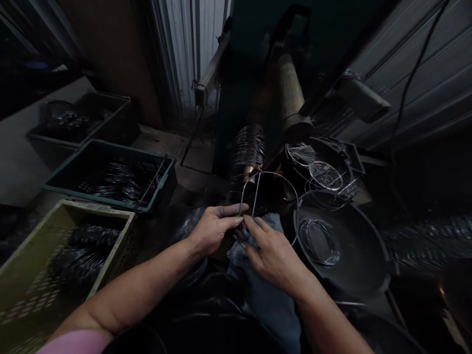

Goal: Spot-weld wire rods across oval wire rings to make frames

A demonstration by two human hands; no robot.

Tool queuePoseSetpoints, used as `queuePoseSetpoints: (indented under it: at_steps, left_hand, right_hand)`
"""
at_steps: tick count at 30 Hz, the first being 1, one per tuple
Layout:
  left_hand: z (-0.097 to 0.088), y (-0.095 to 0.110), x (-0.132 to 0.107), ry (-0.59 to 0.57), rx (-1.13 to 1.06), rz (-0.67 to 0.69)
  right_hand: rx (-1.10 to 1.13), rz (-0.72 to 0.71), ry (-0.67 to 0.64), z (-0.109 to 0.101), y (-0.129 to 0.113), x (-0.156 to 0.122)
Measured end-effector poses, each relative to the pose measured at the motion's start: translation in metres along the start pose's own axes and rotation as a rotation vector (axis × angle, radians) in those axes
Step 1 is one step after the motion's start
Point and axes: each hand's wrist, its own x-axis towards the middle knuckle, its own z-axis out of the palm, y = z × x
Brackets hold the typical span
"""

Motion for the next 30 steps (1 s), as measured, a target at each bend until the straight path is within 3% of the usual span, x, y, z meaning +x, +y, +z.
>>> queuePoseSetpoints:
  at_steps: [7, 14, 21, 22, 25, 28, 30]
  left_hand:
    - [0.008, 0.007, 0.003, -0.019, -0.016, 0.006]
    - [0.006, 0.011, 0.008, -0.017, 0.024, 0.026]
    - [0.030, 0.026, -0.002, 0.175, 0.217, 0.041]
    - [0.034, 0.028, -0.002, 0.221, 0.257, 0.041]
    - [0.044, 0.029, -0.003, 0.271, 0.346, 0.096]
    - [0.045, 0.025, -0.004, 0.262, 0.414, 0.148]
    - [0.043, 0.023, -0.004, 0.252, 0.446, 0.176]
  right_hand:
    - [0.051, 0.022, -0.058, -0.020, -0.002, 0.007]
    - [0.020, -0.022, -0.050, -0.027, 0.002, 0.010]
    - [-0.050, 0.017, -0.016, -0.026, -0.008, 0.011]
    - [-0.076, 0.036, 0.027, -0.024, -0.010, 0.007]
    - [-0.156, 0.066, 0.340, -0.009, -0.014, -0.021]
    - [-0.067, 0.122, 0.605, 0.020, 0.013, -0.069]
    - [-0.005, 0.489, 0.706, 0.043, 0.056, -0.107]
